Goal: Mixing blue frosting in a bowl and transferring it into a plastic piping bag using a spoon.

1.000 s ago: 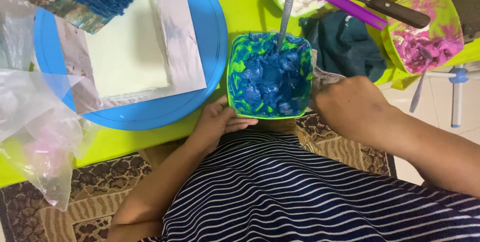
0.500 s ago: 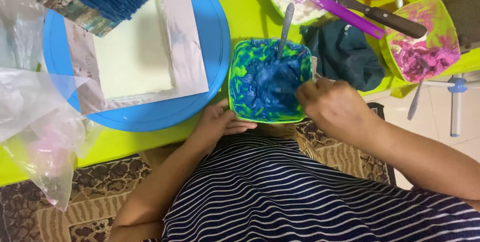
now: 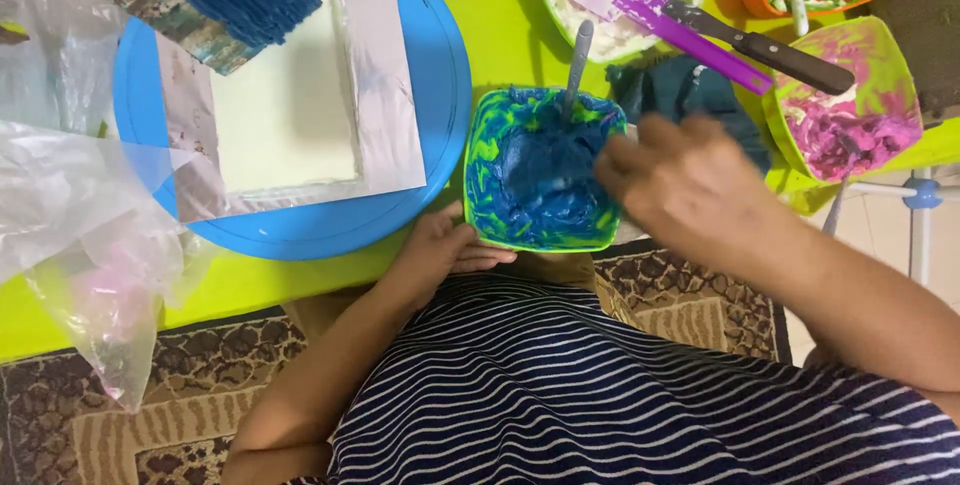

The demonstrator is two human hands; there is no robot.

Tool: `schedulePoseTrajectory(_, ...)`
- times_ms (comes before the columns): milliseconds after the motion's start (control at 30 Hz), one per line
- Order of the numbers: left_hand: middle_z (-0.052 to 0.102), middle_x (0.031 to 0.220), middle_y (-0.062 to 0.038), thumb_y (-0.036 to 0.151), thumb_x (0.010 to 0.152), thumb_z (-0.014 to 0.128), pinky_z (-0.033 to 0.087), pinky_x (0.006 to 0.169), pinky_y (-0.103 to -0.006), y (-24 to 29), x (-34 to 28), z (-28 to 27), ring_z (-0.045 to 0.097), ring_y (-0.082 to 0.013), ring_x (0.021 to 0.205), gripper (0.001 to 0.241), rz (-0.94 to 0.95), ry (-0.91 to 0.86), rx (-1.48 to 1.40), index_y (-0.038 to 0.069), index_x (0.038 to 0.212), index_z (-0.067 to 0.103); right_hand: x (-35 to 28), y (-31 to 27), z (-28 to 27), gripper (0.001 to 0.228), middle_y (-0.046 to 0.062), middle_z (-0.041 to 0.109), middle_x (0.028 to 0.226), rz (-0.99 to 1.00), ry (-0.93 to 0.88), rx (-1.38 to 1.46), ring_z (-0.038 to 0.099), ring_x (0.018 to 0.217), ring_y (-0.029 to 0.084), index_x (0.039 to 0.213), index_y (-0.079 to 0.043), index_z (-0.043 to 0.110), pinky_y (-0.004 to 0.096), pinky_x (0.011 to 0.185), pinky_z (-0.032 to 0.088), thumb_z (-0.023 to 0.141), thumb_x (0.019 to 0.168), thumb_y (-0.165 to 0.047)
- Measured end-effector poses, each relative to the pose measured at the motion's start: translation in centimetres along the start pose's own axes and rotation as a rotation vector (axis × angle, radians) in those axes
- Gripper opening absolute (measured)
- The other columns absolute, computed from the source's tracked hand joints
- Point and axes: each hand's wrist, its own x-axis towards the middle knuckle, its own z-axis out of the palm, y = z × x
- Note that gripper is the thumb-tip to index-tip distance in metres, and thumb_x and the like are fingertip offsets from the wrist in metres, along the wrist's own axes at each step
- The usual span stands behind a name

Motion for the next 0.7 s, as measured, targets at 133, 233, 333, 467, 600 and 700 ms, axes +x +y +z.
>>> schedulePoseTrajectory(133,0.076,0.113,-0.022,0.009,0.1,0.04,0.064,0.084,-0.0333,-0.5,0.3,-0.2,0.078,-0.0281,0.099,0.042,0.023,-0.025,0.005,-0.002,0.14,0.047,2.9,1.9,-1.4,0.016,-0.001,0.057,0.08,0.016,0.06,-0.211,0.06,0.082,0.019,0.088,-0.015,0.067,0.034,0.064,0.046,0.063,0.075,-0.024)
schedulePoseTrajectory(233,0.076,0.114,-0.022,0.008,0.099,0.042,0.064,0.085,-0.0343,-0.8,0.4,-0.4,0.078,-0.0287,0.099,0.042,0.032,-0.032,0.0,-0.003,0.139,0.049,5.0,3.0,-1.1,0.021,-0.004,0.057,0.086,-0.07,0.19,-0.308,0.059,0.091,0.015,0.095,-0.016,0.071,0.031,0.072,0.043,0.063,0.079,-0.026)
schedulePoseTrajectory(333,0.076,0.114,-0.023,0.009,0.1,0.043,0.063,0.086,-0.035,-0.8,0.3,-0.3,0.077,-0.0289,0.1,0.04,0.045,-0.035,0.008,-0.004,0.137,0.051,6.4,3.8,-0.8,0.014,-0.005,0.056,0.082,-0.181,0.093,-0.402,0.058,0.088,0.015,0.086,-0.018,0.069,0.03,0.07,0.043,0.063,0.08,-0.029)
schedulePoseTrajectory(467,0.075,0.114,-0.022,0.01,0.1,0.042,0.063,0.085,-0.0352,-0.6,0.3,-0.3,0.077,-0.0287,0.099,0.039,0.025,-0.022,-0.007,-0.001,0.137,0.05,6.3,4.1,-0.2,0.01,-0.004,0.06,0.085,-0.153,0.049,-0.313,0.06,0.091,0.017,0.075,-0.019,0.069,0.032,0.07,0.046,0.063,0.079,-0.027)
schedulePoseTrajectory(600,0.075,0.115,-0.022,0.009,0.1,0.042,0.064,0.086,-0.0352,-0.5,0.2,-0.2,0.077,-0.0289,0.1,0.04,0.023,-0.022,-0.009,-0.001,0.138,0.05,5.4,3.6,-0.6,0.013,-0.002,0.065,0.084,-0.136,-0.056,-0.338,0.064,0.089,0.018,0.075,-0.016,0.072,0.034,0.07,0.051,0.062,0.077,-0.025)
schedulePoseTrajectory(700,0.075,0.115,-0.022,0.008,0.099,0.041,0.063,0.085,-0.0353,-0.7,0.5,-0.3,0.077,-0.0286,0.1,0.041,0.003,-0.022,-0.023,0.001,0.139,0.049,5.8,3.9,-0.3,0.011,-0.001,0.068,0.087,-0.056,-0.013,-0.305,0.065,0.088,0.019,0.077,-0.017,0.073,0.034,0.068,0.051,0.063,0.078,-0.022)
